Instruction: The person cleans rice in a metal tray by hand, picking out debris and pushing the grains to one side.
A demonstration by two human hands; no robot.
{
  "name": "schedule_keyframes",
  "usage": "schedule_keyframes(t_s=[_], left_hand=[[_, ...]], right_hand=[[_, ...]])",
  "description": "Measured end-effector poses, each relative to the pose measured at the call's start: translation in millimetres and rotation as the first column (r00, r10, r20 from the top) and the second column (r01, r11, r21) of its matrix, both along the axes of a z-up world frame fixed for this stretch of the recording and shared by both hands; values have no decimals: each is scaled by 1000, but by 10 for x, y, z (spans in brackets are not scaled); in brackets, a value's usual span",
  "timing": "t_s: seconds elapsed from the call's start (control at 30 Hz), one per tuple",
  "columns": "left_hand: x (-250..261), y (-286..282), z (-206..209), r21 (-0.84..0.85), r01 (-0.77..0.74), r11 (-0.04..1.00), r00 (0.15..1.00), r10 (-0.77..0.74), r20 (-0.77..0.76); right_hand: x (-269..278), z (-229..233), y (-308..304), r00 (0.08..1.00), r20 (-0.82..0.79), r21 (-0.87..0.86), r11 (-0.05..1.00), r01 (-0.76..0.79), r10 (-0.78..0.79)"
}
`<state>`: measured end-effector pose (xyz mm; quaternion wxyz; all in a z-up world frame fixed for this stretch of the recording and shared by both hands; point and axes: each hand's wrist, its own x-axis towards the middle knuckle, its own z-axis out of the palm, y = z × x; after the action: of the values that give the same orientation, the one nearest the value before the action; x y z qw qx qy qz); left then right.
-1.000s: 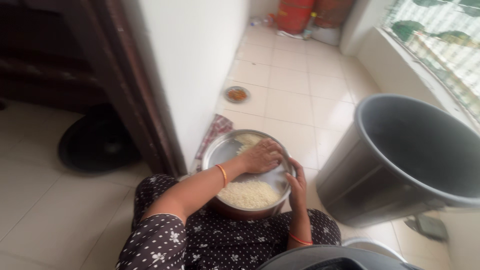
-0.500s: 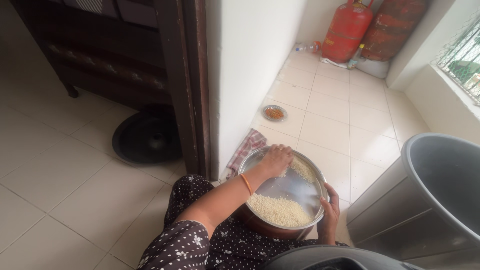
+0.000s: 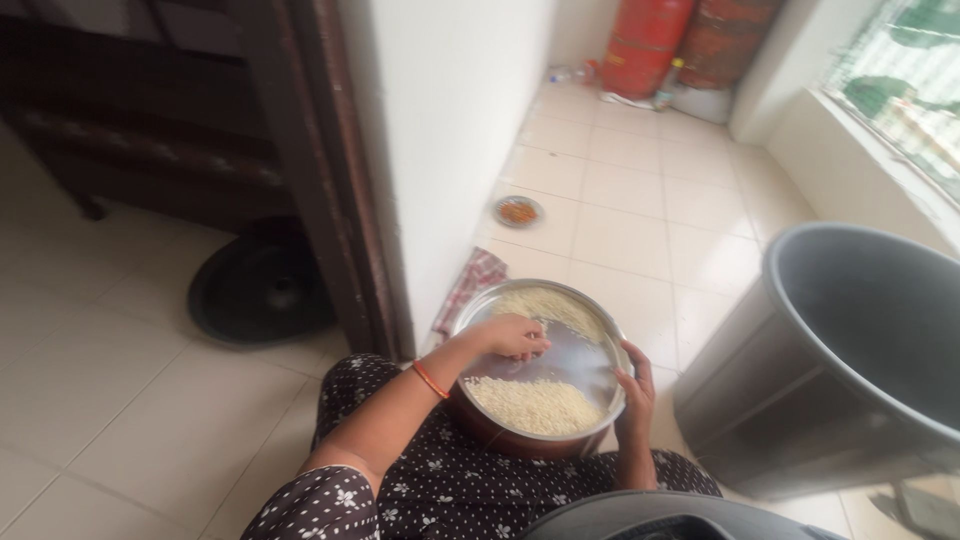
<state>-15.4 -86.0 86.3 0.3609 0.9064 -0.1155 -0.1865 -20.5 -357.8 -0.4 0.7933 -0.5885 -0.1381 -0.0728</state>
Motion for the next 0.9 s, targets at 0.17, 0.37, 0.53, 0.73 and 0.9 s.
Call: schedule_keyframes(t_s=[0.17,0.37,0.53,0.73,0.9], left_hand=[[264,-9,-254,-21,-157,987,934,155,321],[265,89,-88,-321,-113,940,966,179,184],[57,101,107,21,-150,988,958,140,249],[-42,-138,-74,161,-85,983,976,50,213],[253,-216,-177,25,-46,999,965,38,260]], right_hand=[[12,-26,15,996,-80,70,997,-32,38],[4,11,-6,996,-52,95,993,-71,76],[-2,33,-12,997,-39,79,995,-67,70],[11,-2,-23,997,-35,73,995,-62,64],[20,-15,-32,994,-52,103,991,-88,93]])
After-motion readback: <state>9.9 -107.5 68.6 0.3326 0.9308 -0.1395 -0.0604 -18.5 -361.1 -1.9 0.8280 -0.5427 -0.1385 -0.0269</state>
